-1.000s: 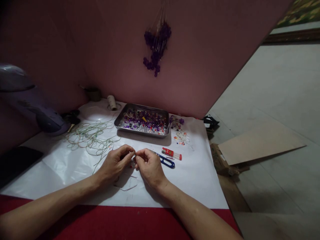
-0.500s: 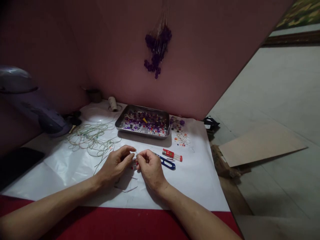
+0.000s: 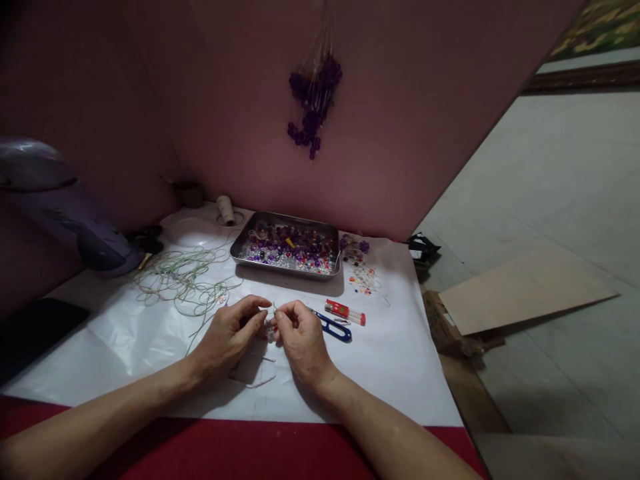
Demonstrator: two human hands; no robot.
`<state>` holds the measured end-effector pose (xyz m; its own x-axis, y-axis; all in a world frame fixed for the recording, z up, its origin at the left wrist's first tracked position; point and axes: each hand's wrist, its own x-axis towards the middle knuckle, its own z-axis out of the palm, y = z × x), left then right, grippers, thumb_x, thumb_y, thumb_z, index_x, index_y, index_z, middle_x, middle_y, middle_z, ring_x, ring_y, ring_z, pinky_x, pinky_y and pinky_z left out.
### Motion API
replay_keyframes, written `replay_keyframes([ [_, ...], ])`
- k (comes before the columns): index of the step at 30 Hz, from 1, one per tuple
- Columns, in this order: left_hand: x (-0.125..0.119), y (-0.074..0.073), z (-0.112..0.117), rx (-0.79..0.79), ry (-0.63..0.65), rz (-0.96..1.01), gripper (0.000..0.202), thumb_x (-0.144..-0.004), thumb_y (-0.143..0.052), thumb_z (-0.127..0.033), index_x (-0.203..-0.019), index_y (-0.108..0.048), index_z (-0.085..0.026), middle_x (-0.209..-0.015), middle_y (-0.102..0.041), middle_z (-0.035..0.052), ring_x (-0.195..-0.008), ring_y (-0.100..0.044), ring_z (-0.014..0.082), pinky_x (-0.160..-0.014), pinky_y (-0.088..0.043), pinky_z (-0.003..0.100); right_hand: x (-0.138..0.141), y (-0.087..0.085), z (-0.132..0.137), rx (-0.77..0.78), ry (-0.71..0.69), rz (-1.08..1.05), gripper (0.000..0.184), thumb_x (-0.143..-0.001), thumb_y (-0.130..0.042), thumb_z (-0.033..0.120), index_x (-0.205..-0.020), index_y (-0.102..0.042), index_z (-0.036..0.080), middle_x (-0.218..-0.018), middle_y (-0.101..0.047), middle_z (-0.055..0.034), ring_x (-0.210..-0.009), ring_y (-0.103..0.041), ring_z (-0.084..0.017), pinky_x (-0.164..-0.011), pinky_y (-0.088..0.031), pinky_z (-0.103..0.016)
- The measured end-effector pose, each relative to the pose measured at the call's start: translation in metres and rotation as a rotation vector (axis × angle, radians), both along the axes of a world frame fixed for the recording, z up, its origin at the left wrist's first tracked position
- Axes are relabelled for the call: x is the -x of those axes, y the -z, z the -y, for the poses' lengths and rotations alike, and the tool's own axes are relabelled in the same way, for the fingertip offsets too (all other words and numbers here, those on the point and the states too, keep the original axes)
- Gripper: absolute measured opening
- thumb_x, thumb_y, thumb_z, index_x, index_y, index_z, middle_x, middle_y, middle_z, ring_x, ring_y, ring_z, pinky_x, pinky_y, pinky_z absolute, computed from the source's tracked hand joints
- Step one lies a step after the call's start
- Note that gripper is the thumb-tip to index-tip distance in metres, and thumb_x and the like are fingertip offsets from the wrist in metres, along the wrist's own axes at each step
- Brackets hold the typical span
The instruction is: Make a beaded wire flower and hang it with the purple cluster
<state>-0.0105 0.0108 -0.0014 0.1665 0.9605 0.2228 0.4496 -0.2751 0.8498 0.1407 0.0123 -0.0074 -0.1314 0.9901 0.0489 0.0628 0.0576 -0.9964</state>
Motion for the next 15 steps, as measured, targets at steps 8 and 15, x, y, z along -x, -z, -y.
replay_keyframes([
  [8, -0.0034, -0.0008, 0.0019, -0.159, -0.007, 0.098, 0.023, -0.085, -0.047, -0.013, -0.104, -0.060, -0.014, -0.095, -0.066, 0.0094, -0.082, -0.062, 0.0176, -0.072, -0.048, 0.032, 0.0005, 0.0020, 0.0014, -0.060, 0.015, 0.053, 0.015, -0.085, -0.054, 0.030, -0.077, -0.055, 0.017, -0.064, -0.057, 0.0014, -0.055, -0.054, -0.012, -0.056, -0.045, -0.026],
  [15, -0.0086, -0.0011, 0.0018, 0.210, 0.011, 0.364, 0.022, -0.084, -0.054, -0.027, -0.101, -0.060, -0.014, -0.083, -0.065, 0.0055, -0.068, -0.059, 0.0159, -0.063, -0.048, 0.030, 0.0000, 0.0006, 0.0026, -0.072, -0.006, 0.093, 0.015, -0.086, -0.053, 0.028, -0.077, -0.056, 0.017, -0.062, -0.056, 0.0016, -0.055, -0.053, -0.013, -0.056, -0.044, -0.026],
])
